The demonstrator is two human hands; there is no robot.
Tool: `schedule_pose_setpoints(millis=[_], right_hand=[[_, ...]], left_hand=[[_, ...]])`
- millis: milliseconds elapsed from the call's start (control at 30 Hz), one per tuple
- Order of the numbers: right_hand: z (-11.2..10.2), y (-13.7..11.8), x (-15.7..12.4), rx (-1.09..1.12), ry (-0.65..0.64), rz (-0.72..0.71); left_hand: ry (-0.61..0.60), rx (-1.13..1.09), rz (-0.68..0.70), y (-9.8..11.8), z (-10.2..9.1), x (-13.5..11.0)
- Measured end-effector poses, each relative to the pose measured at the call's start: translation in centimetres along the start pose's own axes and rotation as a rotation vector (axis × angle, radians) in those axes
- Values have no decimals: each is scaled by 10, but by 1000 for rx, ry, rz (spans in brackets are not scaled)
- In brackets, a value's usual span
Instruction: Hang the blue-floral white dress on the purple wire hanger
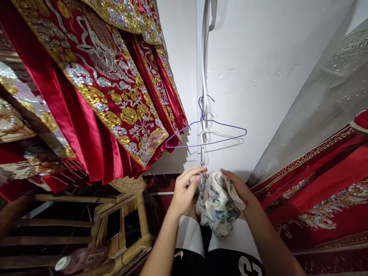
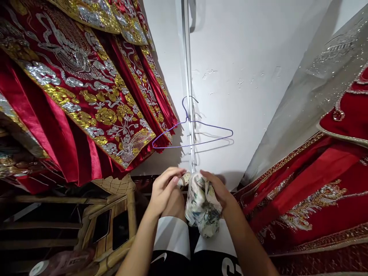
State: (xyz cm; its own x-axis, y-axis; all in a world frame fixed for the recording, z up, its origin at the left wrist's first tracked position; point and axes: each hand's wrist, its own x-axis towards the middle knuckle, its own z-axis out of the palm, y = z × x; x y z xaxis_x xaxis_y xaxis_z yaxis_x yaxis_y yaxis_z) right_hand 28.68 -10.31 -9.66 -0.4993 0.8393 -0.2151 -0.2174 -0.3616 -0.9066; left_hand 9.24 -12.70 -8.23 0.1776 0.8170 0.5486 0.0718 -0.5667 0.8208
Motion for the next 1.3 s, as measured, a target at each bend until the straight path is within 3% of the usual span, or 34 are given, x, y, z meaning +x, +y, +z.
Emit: schedule_pose_setpoints(millis=[33,100,200,267,300,400,500,567,700,833,1033,1133,1233,1300], right_hand=[[4,-10,0,-71,-52,55],[11,-33,-1,-283,-215,137],[10,-72,-3,-747,-583,132],[3,-96,-3,-974,-691,77],[-3,-104,-2,-1055,-652,39],[-19,-114,12,-1180,-295,-141],[-36,-101,42,-1124,105,-414],[-50,-88,64,-1075,248,-560],[-81,-76,83,-1047,303,-605],[-95,-87,58,-1101,334,-625],[-87,-108,19,-1100,403,-581],[-78,-109,14,-1051,347,-534],[-67,-103,12,-1027,252,-536],[-62,-99,10,-1039,297,-551]], left_hand=[[-54,-4,-5,-7,-5,8],[-312,-36,-24,-20,-8,20],[-654,29,-35,-40,-7,21],[-734,232,-16,-50,-16,17],[-741,362,-8,-54,-24,15],[-713,731,-68,-58,-58,17],[-686,1012,-187,-53,-91,28],[-667,1146,-218,-49,-106,34],[-612,1267,-288,-45,-122,36],[-511,1184,-260,-41,-128,41],[-243,985,-30,-25,-113,65],[-131,777,108,-12,-98,81],[-56,641,105,-5,-88,101],[-22,539,60,-6,-87,114]])
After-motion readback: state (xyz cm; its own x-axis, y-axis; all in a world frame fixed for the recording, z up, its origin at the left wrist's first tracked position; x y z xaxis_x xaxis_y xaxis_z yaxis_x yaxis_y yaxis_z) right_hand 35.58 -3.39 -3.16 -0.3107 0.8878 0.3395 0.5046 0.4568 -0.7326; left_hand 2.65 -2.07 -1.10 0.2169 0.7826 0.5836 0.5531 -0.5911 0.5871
